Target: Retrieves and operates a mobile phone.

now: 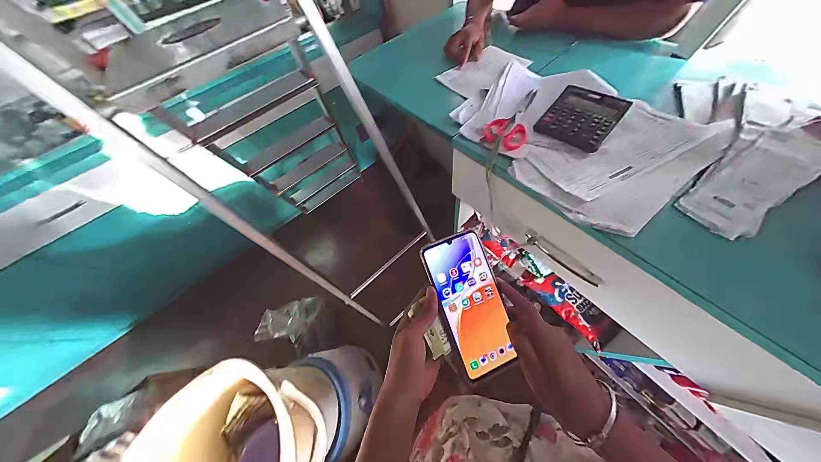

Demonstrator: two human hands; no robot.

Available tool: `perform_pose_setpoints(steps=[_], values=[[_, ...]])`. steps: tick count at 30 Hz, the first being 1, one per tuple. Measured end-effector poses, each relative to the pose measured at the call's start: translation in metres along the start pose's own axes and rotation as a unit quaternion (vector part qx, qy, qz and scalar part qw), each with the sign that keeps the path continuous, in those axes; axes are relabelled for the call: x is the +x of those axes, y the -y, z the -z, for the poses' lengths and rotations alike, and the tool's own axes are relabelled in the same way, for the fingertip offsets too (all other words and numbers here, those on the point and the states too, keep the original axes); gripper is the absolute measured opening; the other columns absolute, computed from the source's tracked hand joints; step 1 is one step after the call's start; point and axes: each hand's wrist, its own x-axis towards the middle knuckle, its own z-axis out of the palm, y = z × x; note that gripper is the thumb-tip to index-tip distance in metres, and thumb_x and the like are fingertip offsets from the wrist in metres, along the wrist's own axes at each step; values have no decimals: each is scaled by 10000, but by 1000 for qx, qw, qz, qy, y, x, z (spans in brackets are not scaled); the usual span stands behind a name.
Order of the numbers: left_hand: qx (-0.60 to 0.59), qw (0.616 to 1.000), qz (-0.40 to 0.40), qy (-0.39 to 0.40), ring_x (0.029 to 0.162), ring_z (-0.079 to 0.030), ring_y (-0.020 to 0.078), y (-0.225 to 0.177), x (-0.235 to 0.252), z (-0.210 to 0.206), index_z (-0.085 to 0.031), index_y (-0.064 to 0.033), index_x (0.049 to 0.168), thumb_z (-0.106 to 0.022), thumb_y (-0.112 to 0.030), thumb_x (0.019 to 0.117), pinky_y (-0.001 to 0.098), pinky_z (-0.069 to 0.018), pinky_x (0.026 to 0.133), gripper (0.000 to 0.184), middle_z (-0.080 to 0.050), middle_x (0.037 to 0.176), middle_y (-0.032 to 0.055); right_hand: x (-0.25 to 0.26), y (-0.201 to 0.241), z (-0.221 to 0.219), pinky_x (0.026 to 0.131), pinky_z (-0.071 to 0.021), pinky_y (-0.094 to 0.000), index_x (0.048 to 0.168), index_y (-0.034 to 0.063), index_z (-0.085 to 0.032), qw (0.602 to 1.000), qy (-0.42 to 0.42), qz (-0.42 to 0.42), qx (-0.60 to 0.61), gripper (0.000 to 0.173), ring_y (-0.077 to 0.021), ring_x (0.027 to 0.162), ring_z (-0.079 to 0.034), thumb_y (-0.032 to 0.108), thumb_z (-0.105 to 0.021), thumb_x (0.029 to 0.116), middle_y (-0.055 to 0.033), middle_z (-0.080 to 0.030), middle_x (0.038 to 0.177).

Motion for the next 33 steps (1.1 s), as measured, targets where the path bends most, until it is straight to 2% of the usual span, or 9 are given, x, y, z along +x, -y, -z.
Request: perform_pose_setpoints(steps=[2, 4, 6, 8, 12, 17, 22, 26, 33], values=[[-2, 1000, -1, 28, 935, -741, 113, -3, 30, -12, -582, -71, 1255, -344, -198, 1086, 308, -626, 836, 319, -755, 1014, 30, 21, -13, 11, 792, -590, -240, 1519, -25, -418, 1000, 2, 7, 25, 523, -46, 951, -708, 241, -383, 1070, -99, -725, 1187], [-3, 999, 4, 49, 958, -739, 138, -10, 56, -27, -569, -56, 1282, -347, -205, 1090, 328, -624, 849, 329, -749, 1042, 54, 41, -22, 22, 854, -593, -237, 1531, -54, -380, 1000, -3, 21, 15, 591, -46, 1030, -703, 284, -470, 1054, -112, -705, 1252], [9, 998, 17, 63, 957, -739, 141, -21, 79, -49, -567, -60, 1277, -341, -205, 1099, 329, -623, 850, 322, -748, 1040, 55, 62, -28, 33, 713, -611, -303, 1505, -68, -420, 997, -42, 28, -65, 629, -129, 885, -739, 225, -552, 965, -133, -739, 1146], [32, 995, 34, 93, 948, -744, 141, -30, 101, -70, -566, -71, 1268, -320, -199, 1102, 330, -628, 842, 323, -751, 1029, 55, 80, -39, 46, 594, -592, -344, 1481, -57, -461, 990, -78, 35, -109, 552, -170, 742, -731, 140, -471, 965, -121, -759, 1017], [52, 981, 46, 181, 932, -755, 156, -35, 147, -105, -595, -81, 1232, -348, -202, 1087, 341, -639, 826, 311, -764, 1024, 63, 109, -55, 77, 660, -567, -244, 1395, 33, -589, 967, -202, 49, -150, 515, -125, 803, -684, 400, -517, 1042, -113, -723, 1000], [71, 964, 104, 233, 934, -753, 191, -39, 186, -141, -574, -80, 1266, -396, -239, 1063, 377, -641, 802, 313, -752, 1033, 97, 129, -54, 102, 1075, -316, -333, 1342, 335, -601, 908, -276, 99, -300, 637, -202, 1325, -411, 781, -391, 938, -84, -449, 1414], [95, 946, 131, 281, 931, -750, 169, -43, 214, -161, -602, -95, 1217, -435, -233, 1039, 366, -640, 794, 281, -753, 1025, 75, 150, -60, 98, 1081, -264, -448, 1359, 347, -582, 887, -273, 82, -362, 680, -281, 1450, -322, 803, -298, 942, -129, -375, 1577], [99, 935, 125, 315, 925, -752, 140, -51, 235, -169, -645, -94, 1161, -406, -186, 1061, 334, -631, 832, 275, -768, 1000, 47, 152, -62, 100, 1135, -319, -352, 1340, 311, -549, 897, -336, 43, -284, 645, -176, 1475, -312, 789, -370, 944, -27, -376, 1560], [120, 898, 192, 377, 948, -748, 143, -70, 271, -170, -626, -74, 1205, -403, -205, 1074, 337, -624, 858, 290, -764, 1024, 54, 169, -54, 86, 1134, -335, -342, 1293, 281, -594, 881, -361, -46, -302, 602, -193, 1453, -351, 743, -379, 973, -62, -438, 1515]])
